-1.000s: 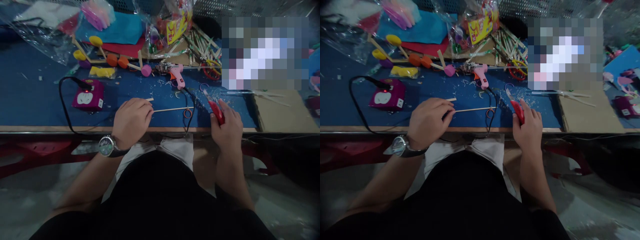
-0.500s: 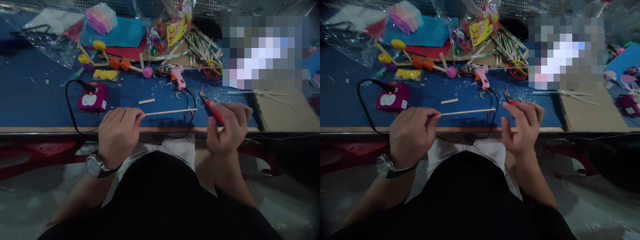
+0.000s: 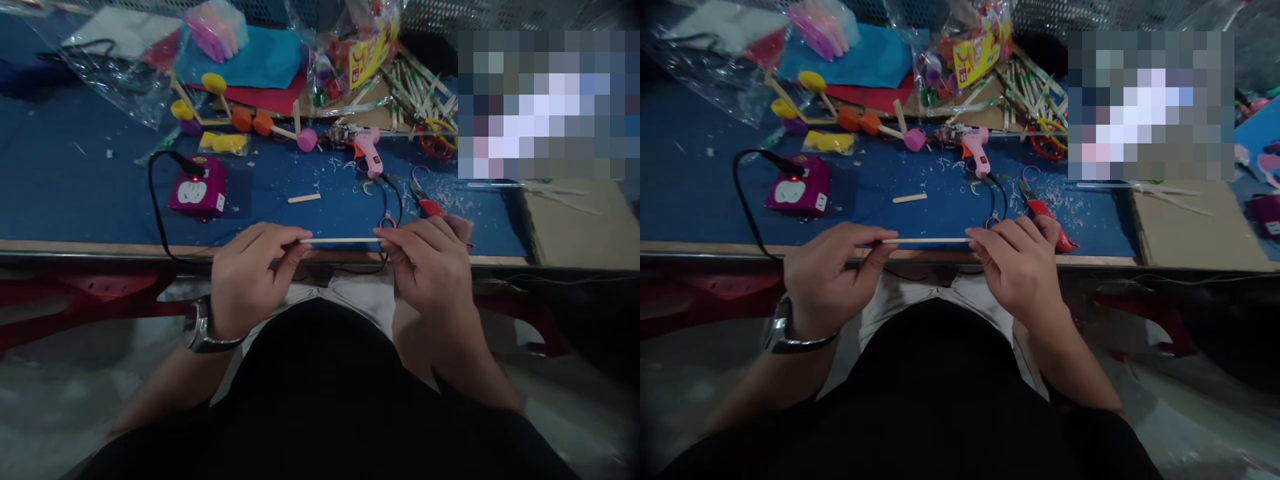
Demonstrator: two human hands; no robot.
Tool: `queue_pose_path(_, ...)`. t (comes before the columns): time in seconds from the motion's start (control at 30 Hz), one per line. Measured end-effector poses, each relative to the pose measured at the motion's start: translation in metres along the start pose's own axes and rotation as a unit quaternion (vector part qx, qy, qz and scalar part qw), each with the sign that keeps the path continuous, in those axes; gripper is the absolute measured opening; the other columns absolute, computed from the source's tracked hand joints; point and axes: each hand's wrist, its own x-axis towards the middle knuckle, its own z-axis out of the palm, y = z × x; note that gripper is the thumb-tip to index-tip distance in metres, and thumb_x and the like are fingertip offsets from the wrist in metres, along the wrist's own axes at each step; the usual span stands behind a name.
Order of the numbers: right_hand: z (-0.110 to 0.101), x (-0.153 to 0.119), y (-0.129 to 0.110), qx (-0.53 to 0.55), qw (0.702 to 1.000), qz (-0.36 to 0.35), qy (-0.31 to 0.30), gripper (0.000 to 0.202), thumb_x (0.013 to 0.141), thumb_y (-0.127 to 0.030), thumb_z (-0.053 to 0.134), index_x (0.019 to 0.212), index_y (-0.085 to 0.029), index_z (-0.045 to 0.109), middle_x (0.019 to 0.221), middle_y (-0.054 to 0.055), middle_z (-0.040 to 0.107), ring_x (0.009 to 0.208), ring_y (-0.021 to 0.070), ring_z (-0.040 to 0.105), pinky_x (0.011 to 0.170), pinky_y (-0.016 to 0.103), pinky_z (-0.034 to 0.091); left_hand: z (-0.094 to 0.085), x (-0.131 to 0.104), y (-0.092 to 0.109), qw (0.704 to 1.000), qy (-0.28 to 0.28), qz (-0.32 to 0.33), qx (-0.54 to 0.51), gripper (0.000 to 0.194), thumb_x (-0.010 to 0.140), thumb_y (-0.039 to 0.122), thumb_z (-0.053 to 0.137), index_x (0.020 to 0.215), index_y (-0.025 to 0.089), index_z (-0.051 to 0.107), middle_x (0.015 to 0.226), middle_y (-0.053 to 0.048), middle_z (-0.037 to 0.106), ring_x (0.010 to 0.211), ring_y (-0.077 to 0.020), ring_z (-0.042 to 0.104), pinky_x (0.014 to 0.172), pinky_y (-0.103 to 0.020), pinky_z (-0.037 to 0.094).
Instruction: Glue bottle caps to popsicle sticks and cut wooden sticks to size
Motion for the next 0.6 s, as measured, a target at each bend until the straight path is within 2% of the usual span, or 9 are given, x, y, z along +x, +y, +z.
queue_pose_path(0.1, 0.004, 0.0, 0.003, 0.008, 0.998, -0.041, 0.046, 0.019, 0.11, -0.027, 0.066, 0.119, -0.026, 0.082, 0.094, 0.002, 0.08, 0.087, 0.0224, 0.067, 0.095, 0.045, 0.041, 0.0, 0.0, -0.003, 1.0, -0.025, -0.008, -0.009, 0.008, 0.106, 0.021, 0.072, 0.113, 0.022, 0.076, 0.106, -0.005, 0.085, 0.097, -0.0218, 0.081, 0.086, -0.036, 0.065)
queue_pose_path(0.17, 0.006, 0.0, 0.003, 0.008, 0.997, -0.052, 0.05, 0.018, 0.109, -0.025, 0.068, 0.12, -0.025, 0.081, 0.095, 0.003, 0.079, 0.088, 0.0223, 0.066, 0.094, 0.045, 0.041, 0.001, 0.0, -0.003, 0.999, -0.041, -0.004, -0.017, 0.009, 0.106, 0.023, 0.071, 0.114, 0.02, 0.075, 0.107, -0.007, 0.084, 0.099, -0.0234, 0.081, 0.087, -0.037, 0.064)
queue_pose_path(0.33, 0.003, 0.0, -0.005, 0.009, 0.997, -0.061, 0.05, 0.018, 0.108, -0.024, 0.068, 0.121, -0.025, 0.08, 0.096, 0.003, 0.08, 0.087, 0.022, 0.066, 0.093, 0.045, 0.043, -0.001, 0.0, 0.003, 0.998, -0.039, 0.009, -0.038, 0.005, 0.105, 0.019, 0.07, 0.106, 0.02, 0.074, 0.099, -0.005, 0.084, 0.092, -0.0214, 0.079, 0.084, -0.036, 0.062)
queue_pose_path(0.6, -0.003, -0.005, -0.013, 0.021, 0.997, -0.05, 0.05, 0.022, 0.105, -0.017, 0.071, 0.124, -0.026, 0.079, 0.1, 0.003, 0.079, 0.092, 0.0227, 0.069, 0.093, 0.045, 0.049, -0.006, 0.0, 0.008, 0.998, -0.045, 0.013, -0.043, 0.007, 0.105, 0.018, 0.068, 0.106, 0.018, 0.075, 0.099, -0.005, 0.083, 0.092, -0.0207, 0.078, 0.084, -0.037, 0.061)
